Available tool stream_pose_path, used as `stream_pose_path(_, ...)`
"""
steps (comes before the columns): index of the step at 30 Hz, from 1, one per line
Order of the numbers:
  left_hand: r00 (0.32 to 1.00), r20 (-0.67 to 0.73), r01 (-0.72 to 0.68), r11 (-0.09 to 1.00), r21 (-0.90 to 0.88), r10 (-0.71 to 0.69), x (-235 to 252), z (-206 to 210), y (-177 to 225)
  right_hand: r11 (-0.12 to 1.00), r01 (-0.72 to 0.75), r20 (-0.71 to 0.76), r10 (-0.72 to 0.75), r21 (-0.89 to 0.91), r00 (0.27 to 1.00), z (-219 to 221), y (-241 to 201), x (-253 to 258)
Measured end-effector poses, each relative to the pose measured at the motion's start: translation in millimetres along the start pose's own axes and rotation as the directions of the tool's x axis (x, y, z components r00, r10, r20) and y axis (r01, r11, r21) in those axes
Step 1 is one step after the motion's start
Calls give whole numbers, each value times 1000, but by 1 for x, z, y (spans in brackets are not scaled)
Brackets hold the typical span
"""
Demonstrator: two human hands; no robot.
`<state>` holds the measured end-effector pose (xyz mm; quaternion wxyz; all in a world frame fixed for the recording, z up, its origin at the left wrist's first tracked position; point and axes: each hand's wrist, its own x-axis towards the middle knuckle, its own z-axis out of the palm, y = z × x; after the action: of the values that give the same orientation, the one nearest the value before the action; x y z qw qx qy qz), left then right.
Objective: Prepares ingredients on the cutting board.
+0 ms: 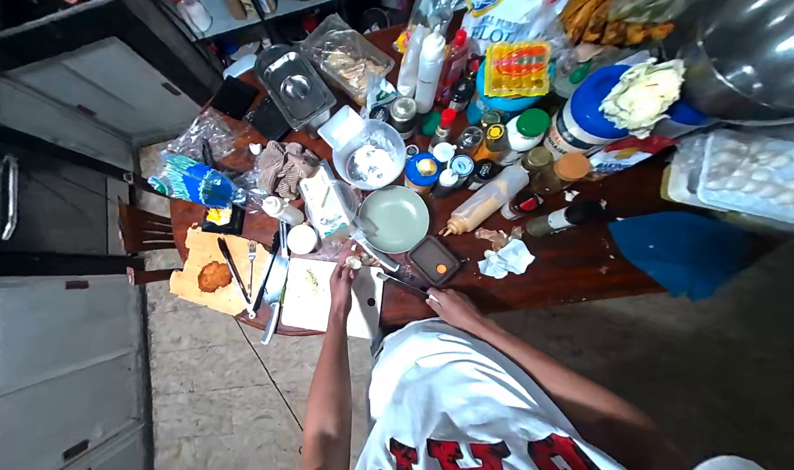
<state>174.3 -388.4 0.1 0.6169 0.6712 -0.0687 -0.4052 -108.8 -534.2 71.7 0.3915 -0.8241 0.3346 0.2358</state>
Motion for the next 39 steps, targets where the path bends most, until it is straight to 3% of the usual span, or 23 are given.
stream_pose_path(4, 998, -29, 50, 972, -230, -58, -33, -4, -3, 998, 54, 10, -54, -33, 999, -6, -17, 19)
stream_pose_path(11, 993, -89, 50, 957, -285, -78, -64, -2, -11, 998, 20, -37, -22, -66, 999, -19, -44, 54)
stream_pose_path(17, 987, -148, 48, 996, -73, -58, -73, -1, -27, 988, 152, -67, -150, 30, 987, -14, -36, 52)
stream_pose_path(23, 989, -135, 61, 998, -1, -61, -71, 15, -30, 946, 309, -53, -305, 101, 951, -2, -29, 35)
stream_pose_path(29, 991, -120, 61, 998, 4, -60, -68, 22, -24, 993, 100, -76, -95, 67, 993, -7, -28, 38)
stream_pose_path(34, 991, -100, 92, 996, -3, -92, -65, 27, -22, 971, 226, -94, -218, 78, 971, -6, -27, 31)
stream_pose_path(39, 994, -62, 90, 996, 13, -89, -69, 28, -19, 989, 140, -62, -137, 47, 989, -6, -33, 33)
